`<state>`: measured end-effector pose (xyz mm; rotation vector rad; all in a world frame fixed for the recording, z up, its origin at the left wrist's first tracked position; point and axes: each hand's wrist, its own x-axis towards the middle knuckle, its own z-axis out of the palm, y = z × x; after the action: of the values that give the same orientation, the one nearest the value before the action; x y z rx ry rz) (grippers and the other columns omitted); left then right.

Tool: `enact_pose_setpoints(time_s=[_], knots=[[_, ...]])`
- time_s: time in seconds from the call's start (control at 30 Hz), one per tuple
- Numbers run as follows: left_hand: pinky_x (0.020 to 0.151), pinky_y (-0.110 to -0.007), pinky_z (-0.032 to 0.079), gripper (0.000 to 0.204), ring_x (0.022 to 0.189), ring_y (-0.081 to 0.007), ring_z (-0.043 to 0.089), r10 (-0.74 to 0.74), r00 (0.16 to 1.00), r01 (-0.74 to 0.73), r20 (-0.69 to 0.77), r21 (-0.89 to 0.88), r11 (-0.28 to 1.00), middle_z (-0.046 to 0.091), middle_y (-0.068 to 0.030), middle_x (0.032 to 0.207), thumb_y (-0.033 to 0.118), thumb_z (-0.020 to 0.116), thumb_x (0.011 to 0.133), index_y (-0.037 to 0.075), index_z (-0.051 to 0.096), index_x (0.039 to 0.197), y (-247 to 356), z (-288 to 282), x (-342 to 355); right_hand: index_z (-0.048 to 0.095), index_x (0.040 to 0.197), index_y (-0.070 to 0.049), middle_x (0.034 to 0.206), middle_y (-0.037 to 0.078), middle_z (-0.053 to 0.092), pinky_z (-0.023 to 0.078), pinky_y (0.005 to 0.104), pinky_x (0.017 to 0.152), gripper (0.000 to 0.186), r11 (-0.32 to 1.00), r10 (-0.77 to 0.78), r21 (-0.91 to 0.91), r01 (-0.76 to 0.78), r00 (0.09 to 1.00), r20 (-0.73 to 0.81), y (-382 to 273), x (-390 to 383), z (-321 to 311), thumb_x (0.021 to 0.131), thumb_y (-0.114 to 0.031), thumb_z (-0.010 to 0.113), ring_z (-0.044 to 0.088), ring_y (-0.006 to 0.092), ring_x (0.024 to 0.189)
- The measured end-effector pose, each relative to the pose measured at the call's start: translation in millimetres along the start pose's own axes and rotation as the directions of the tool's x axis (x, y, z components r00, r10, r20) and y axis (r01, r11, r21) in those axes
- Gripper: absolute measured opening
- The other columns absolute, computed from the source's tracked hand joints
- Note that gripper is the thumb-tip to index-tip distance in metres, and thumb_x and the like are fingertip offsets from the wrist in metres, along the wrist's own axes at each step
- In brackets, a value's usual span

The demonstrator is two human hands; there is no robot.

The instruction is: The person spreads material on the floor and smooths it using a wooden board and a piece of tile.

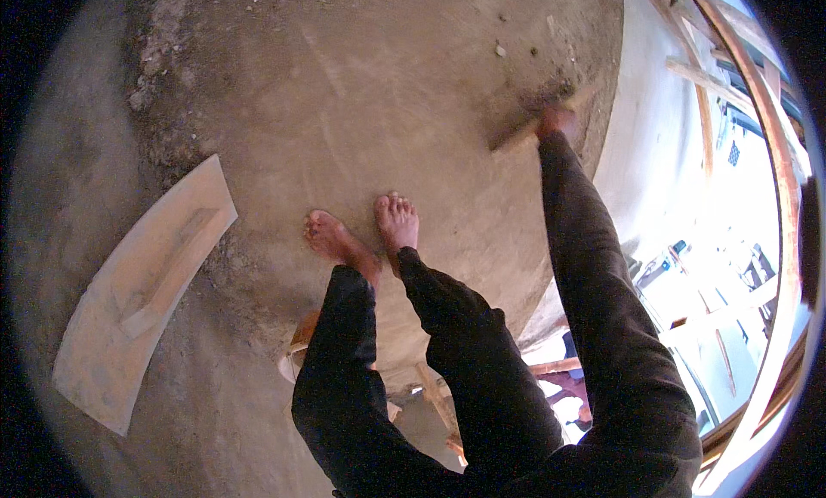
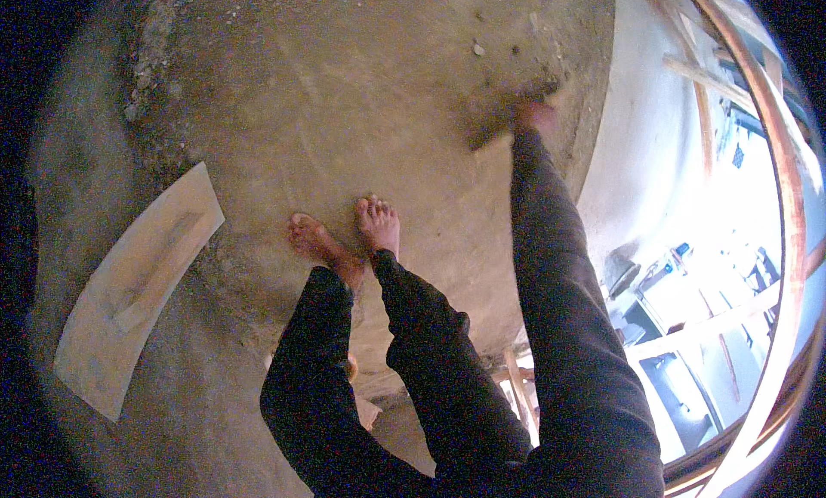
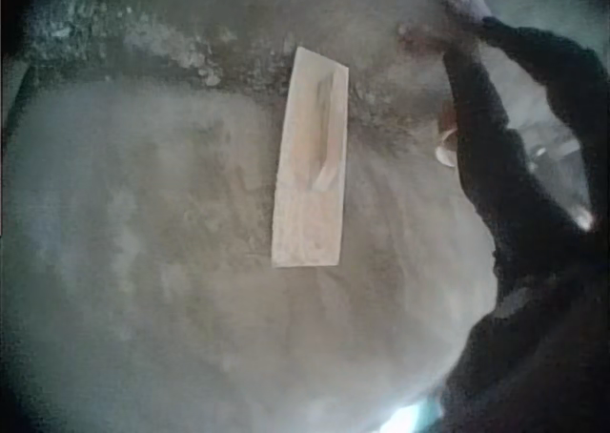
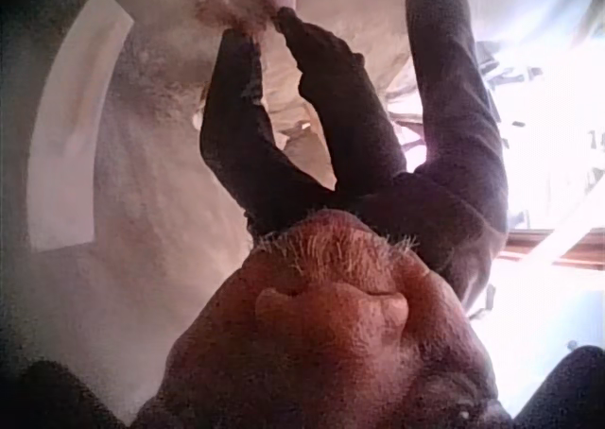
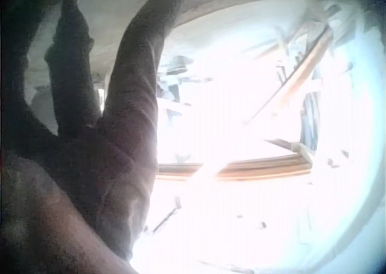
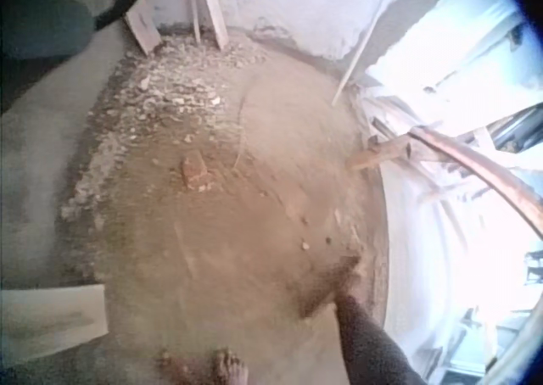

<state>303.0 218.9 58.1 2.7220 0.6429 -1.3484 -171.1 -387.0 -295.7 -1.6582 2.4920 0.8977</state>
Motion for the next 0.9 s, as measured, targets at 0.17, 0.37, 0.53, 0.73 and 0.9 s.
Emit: enact_pose_setpoints(time_s=[0.17, 0.37, 0.53, 0.73, 0.9], knots=[[0.093, -0.037, 0.039, 0.06, 0.111, -0.0214, 0.046, 0.01, 1.0, -0.009, -0.029, 0.027, 1.0, 0.045, -0.0138, 0.127, 0.033, 0.06, 0.084, -0.006, 0.038, 0.124, -0.6, -12.3, 3.6, 0.059, 0.09, 0.001, 0.089, 0.02, 0.063, 0.05, 0.042, 0.072, 0.038, 0.789, 0.039, 0.614, 0.031, 0.994, -0.1, -155.3, -57.4, -107.8, 0.071, -0.032, 0.065, 0.062, 0.0342, 0.085], [0.093, -0.038, 0.039, 0.06, 0.112, -0.0213, 0.046, 0.054, 0.998, -0.055, 0.017, 0.074, 0.996, 0.044, -0.0139, 0.129, 0.033, 0.059, 0.085, -0.006, 0.038, 0.125, 8.5, -9.8, 12.1, 0.057, 0.081, 0.004, 0.073, 0.023, 0.059, 0.047, 0.0457, 0.065, 0.035, 0.548, -0.206, 0.695, 0.466, 0.88, -0.428, -241.5, -76.4, -173.0, 0.072, -0.029, 0.062, 0.059, 0.038, 0.077], [0.094, -0.038, 0.039, 0.06, 0.113, -0.0212, 0.045, 0.008, 0.997, -0.026, 0.079, 0.23, 0.973, 0.043, -0.0139, 0.13, 0.033, 0.058, 0.086, -0.007, 0.037, 0.125, 15.1, -25.3, 2.6, 0.06, 0.08, 0.001, 0.069, 0.019, 0.059, 0.046, 0.0437, 0.063, 0.026, 0.234, -0.185, 0.889, 0.393, 0.916, -0.356, -159.3, -97.4, -136.4, 0.074, -0.024, 0.06, 0.058, 0.0343, 0.069], [0.097, -0.04, 0.037, 0.065, 0.116, -0.0273, 0.043, 0.016, 0.996, -0.009, -0.083, 0.08, 0.997, 0.037, -0.0208, 0.133, 0.035, 0.059, 0.084, -0.006, 0.034, 0.128, -12.3, -36.9, 10.9, 0.061, 0.085, 0.003, 0.081, 0.023, 0.062, 0.047, 0.048, 0.069, 0.037, 0.883, -0.021, 0.455, 0.112, 0.98, -0.2, 45.0, -67.9, -80.6, 0.076, -0.033, 0.061, 0.06, 0.0392, 0.076], [0.1, -0.042, 0.033, 0.068, 0.119, -0.0333, 0.04, -0.005, 0.94, -0.037, -0.341, -0.118, 0.992, 0.031, -0.0267, 0.135, 0.037, 0.06, 0.082, -0.003, 0.033, 0.13, -35.7, -43.7, 3.3, 0.063, 0.091, 0.003, 0.088, 0.024, 0.064, 0.048, 0.0465, 0.074, 0.036, 0.904, 0.205, 0.394, -0.165, 0.977, -0.06, 94.9, -21.9, -70.9, 0.073, -0.028, 0.06, 0.061, 0.039, 0.085]])
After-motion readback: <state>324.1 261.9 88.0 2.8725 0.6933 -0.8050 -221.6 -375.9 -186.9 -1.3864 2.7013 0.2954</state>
